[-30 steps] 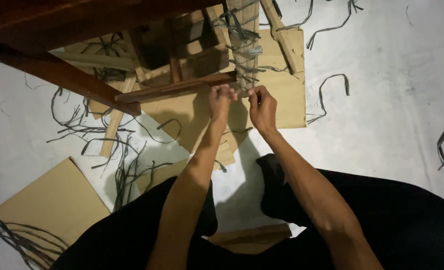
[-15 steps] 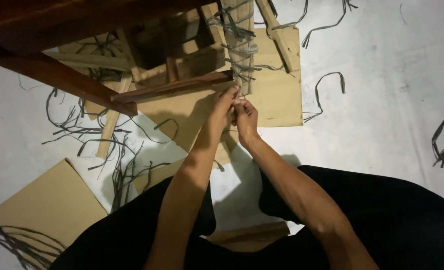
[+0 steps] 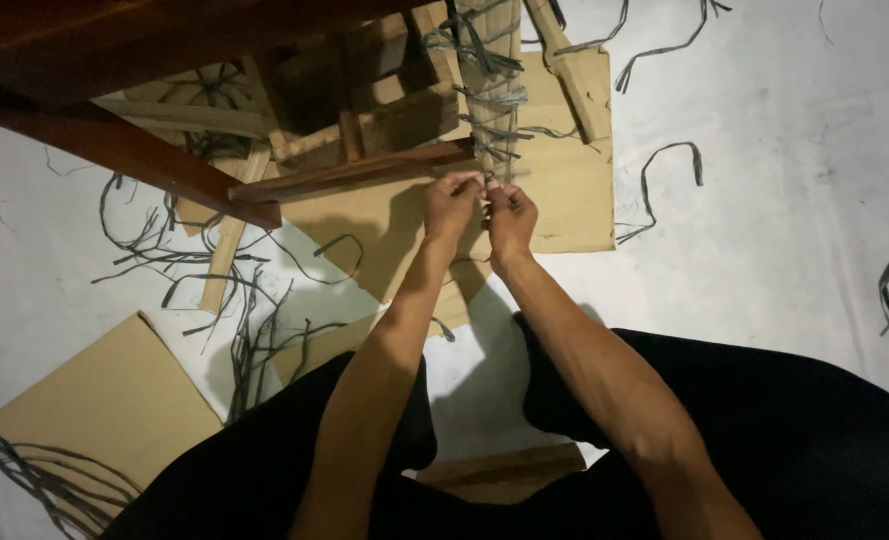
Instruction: Wrapping cardboard protection around the legs of a wooden chair and securing them with ties.
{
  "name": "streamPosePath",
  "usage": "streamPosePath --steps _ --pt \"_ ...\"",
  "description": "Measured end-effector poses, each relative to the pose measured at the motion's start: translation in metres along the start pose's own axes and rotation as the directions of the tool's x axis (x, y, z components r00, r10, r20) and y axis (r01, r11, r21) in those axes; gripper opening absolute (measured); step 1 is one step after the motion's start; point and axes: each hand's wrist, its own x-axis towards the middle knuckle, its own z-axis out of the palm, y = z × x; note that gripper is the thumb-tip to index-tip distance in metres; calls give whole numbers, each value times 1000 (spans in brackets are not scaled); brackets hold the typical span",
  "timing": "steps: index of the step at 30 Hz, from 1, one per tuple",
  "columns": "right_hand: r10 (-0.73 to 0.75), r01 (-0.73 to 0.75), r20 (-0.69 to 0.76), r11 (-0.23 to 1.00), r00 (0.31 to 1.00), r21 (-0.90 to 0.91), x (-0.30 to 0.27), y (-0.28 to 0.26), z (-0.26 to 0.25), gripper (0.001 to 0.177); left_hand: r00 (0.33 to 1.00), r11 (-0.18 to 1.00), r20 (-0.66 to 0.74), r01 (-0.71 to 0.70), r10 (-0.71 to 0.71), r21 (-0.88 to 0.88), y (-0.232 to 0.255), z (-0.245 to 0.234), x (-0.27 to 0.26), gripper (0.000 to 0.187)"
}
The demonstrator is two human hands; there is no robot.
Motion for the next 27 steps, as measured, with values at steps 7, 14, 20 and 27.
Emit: streamPosePath --steps 7,14,20,27 --pt "-104 103 43 994 994 33 2 3 1 16 963 962 -28 -267 269 62 3 4 -8 11" --pt "-74 73 85 997 994 11 -5 -15 4 27 956 905 -76 -240 283 353 73 10 -51 9" --pt "-85 89 116 996 990 -27 3 -13 -1 30 834 670 50 -476 550 570 97 4 -71 13" --pt "-68 85 158 991 985 -102 2 -22 -3 34 729 408 273 -607 628 682 88 -6 -62 16"
